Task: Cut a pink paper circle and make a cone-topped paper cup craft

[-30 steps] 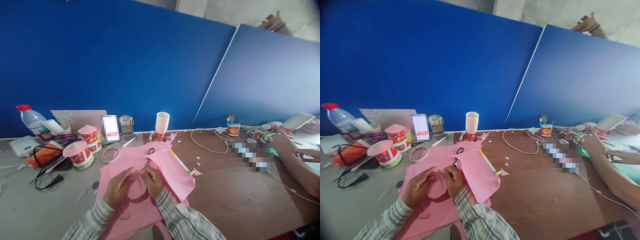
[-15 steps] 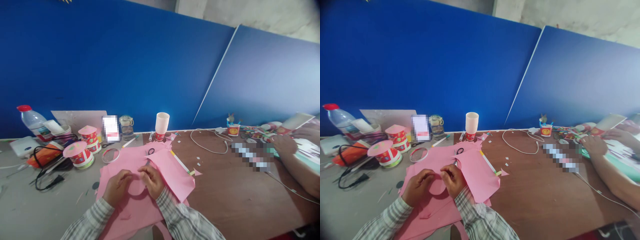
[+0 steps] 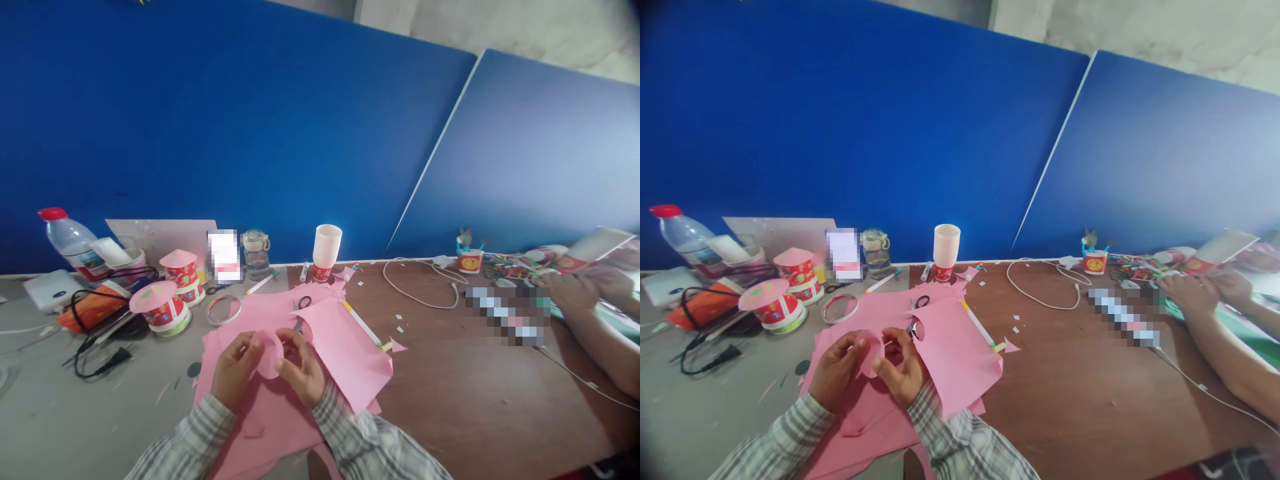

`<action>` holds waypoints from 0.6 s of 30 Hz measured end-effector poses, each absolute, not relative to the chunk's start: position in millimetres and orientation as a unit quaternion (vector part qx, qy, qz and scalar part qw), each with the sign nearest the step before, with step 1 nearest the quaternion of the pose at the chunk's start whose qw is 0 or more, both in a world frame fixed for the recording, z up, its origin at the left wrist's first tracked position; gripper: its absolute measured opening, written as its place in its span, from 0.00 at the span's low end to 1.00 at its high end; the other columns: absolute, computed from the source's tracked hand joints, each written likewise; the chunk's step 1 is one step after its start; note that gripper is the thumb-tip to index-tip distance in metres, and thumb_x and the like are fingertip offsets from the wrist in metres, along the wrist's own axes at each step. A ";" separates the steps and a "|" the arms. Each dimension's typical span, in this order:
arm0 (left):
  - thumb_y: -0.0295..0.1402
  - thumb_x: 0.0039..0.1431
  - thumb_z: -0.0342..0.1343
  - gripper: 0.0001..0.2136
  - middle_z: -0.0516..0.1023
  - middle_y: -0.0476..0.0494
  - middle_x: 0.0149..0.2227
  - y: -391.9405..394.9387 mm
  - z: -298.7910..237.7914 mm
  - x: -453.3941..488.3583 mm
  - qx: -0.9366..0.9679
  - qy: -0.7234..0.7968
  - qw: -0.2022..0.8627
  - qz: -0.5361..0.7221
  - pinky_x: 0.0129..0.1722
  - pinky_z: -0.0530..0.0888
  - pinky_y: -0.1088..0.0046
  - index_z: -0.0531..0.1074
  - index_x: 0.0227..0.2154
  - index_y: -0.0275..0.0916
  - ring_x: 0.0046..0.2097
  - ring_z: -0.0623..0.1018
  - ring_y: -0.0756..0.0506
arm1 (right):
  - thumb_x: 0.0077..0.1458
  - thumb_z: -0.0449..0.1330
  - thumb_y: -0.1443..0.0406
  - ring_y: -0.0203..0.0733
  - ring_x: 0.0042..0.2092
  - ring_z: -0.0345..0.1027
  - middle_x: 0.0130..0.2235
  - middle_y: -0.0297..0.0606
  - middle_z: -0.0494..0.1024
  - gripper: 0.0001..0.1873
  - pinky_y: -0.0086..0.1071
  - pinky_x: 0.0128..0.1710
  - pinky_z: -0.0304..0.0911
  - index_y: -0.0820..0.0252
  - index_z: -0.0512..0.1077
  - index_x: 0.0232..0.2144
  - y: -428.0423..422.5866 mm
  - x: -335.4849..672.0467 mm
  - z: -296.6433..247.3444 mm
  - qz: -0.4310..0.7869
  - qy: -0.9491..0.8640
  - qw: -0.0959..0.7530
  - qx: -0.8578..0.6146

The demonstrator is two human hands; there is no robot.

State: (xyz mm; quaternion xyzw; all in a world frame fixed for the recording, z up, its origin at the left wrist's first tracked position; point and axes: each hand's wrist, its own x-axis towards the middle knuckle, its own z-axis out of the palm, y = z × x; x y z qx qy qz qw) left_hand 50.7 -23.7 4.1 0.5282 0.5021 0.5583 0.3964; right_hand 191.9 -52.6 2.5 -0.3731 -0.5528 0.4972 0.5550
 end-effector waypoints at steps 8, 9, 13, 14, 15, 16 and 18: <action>0.39 0.42 0.51 0.10 0.68 0.50 0.18 -24.8 5.3 49.8 0.527 0.523 0.374 0.556 0.21 0.66 0.68 0.68 0.19 0.38 0.22 0.67 0.45 | 0.42 0.63 0.63 0.40 0.31 0.70 0.39 0.37 0.73 0.24 0.31 0.30 0.67 0.54 0.66 0.45 -56.5 179.2 1.5 0.483 -0.530 0.555 -0.422; 0.39 0.42 0.51 0.09 0.68 0.50 0.18 -25.9 6.3 50.9 0.538 0.519 0.375 0.549 0.21 0.66 0.68 0.68 0.19 0.38 0.22 0.67 0.45 | 0.43 0.62 0.65 0.42 0.32 0.71 0.38 0.36 0.74 0.21 0.31 0.32 0.67 0.55 0.67 0.43 -55.7 178.1 1.1 0.464 -0.526 0.563 -0.438; 0.38 0.42 0.51 0.09 0.65 0.52 0.15 -30.3 9.9 56.1 0.581 0.501 0.384 0.514 0.19 0.65 0.68 0.68 0.16 0.39 0.20 0.66 0.45 | 0.41 0.56 0.69 0.43 0.33 0.71 0.31 0.34 0.77 0.14 0.30 0.33 0.67 0.57 0.72 0.34 -48.8 181.1 -1.9 0.391 -0.506 0.596 -0.486; 0.38 0.42 0.51 0.08 0.65 0.52 0.15 -31.0 10.1 57.2 0.589 0.497 0.386 0.507 0.19 0.65 0.67 0.68 0.16 0.40 0.19 0.65 0.45 | 0.40 0.55 0.69 0.41 0.29 0.70 0.29 0.33 0.77 0.13 0.29 0.29 0.66 0.57 0.72 0.32 -46.8 182.8 -2.7 0.387 -0.501 0.598 -0.492; 0.37 0.42 0.51 0.08 0.65 0.51 0.15 -31.5 9.9 57.9 0.595 0.494 0.387 0.501 0.19 0.66 0.67 0.67 0.16 0.40 0.19 0.66 0.45 | 0.40 0.54 0.69 0.40 0.27 0.69 0.27 0.32 0.76 0.13 0.27 0.26 0.65 0.57 0.72 0.31 -45.2 184.5 -3.2 0.387 -0.498 0.598 -0.495; 0.37 0.42 0.51 0.08 0.66 0.51 0.16 -31.9 9.4 58.6 0.601 0.491 0.389 0.496 0.19 0.66 0.67 0.67 0.15 0.40 0.20 0.66 0.45 | 0.40 0.53 0.69 0.39 0.25 0.68 0.26 0.31 0.76 0.12 0.26 0.24 0.63 0.57 0.72 0.30 -44.0 186.0 -3.2 0.387 -0.497 0.598 -0.496; 0.35 0.41 0.51 0.07 0.66 0.50 0.16 -32.4 7.7 59.4 0.612 0.486 0.391 0.487 0.19 0.66 0.67 0.66 0.14 0.41 0.20 0.67 0.45 | 0.40 0.53 0.70 0.38 0.25 0.68 0.25 0.31 0.75 0.11 0.25 0.24 0.62 0.57 0.72 0.28 -43.7 188.5 -1.1 0.384 -0.500 0.596 -0.497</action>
